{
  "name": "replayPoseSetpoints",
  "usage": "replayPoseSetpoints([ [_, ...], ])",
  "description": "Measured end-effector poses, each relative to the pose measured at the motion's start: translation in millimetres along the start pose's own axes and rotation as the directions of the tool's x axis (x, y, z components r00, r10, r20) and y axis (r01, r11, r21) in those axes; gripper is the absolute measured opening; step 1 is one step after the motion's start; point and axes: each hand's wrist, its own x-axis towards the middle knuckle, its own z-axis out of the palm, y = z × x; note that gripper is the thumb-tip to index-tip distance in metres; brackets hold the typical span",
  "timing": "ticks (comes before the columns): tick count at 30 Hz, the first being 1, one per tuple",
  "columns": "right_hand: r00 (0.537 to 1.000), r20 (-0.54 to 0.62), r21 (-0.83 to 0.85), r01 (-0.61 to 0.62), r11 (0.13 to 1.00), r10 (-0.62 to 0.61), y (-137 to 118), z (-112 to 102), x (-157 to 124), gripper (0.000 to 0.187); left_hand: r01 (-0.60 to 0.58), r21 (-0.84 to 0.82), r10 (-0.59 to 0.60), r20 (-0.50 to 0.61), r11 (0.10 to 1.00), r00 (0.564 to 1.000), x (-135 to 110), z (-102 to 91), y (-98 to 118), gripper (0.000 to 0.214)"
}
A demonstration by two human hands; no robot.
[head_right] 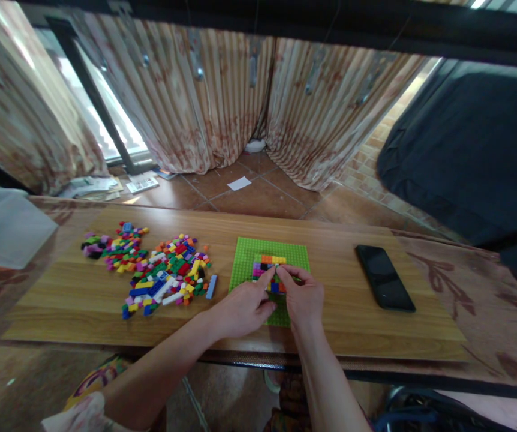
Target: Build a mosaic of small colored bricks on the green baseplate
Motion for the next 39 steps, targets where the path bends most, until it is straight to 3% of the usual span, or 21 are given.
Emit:
replayPoseSetpoints([
  [6, 0.999, -0.033, -0.039, 0.034, 0.999, -0.035, -0.9, 2.1, -1.7, 0.031, 0.012, 0.019, -0.013, 0.010, 1.000, 1.000, 0.1, 0.4, 1.6, 0.074],
  [21, 1.000, 0.025, -0.002, -0.009, 1.000, 0.009, -4.6, 6.3, -2.1, 0.033, 0.041, 0.155, -0.040, -0.011, 0.987, 0.999, -3.8, -2.1, 3.1, 0.068],
  [39, 0.995, -0.004, -0.185, 0.098, 0.978, -0.100, -3.2, 9.3, -3.1, 0.034, 0.065, 0.159, -0.062, -0.023, 0.985, 0.998, -4.7, -0.7, 3.4, 0.069],
])
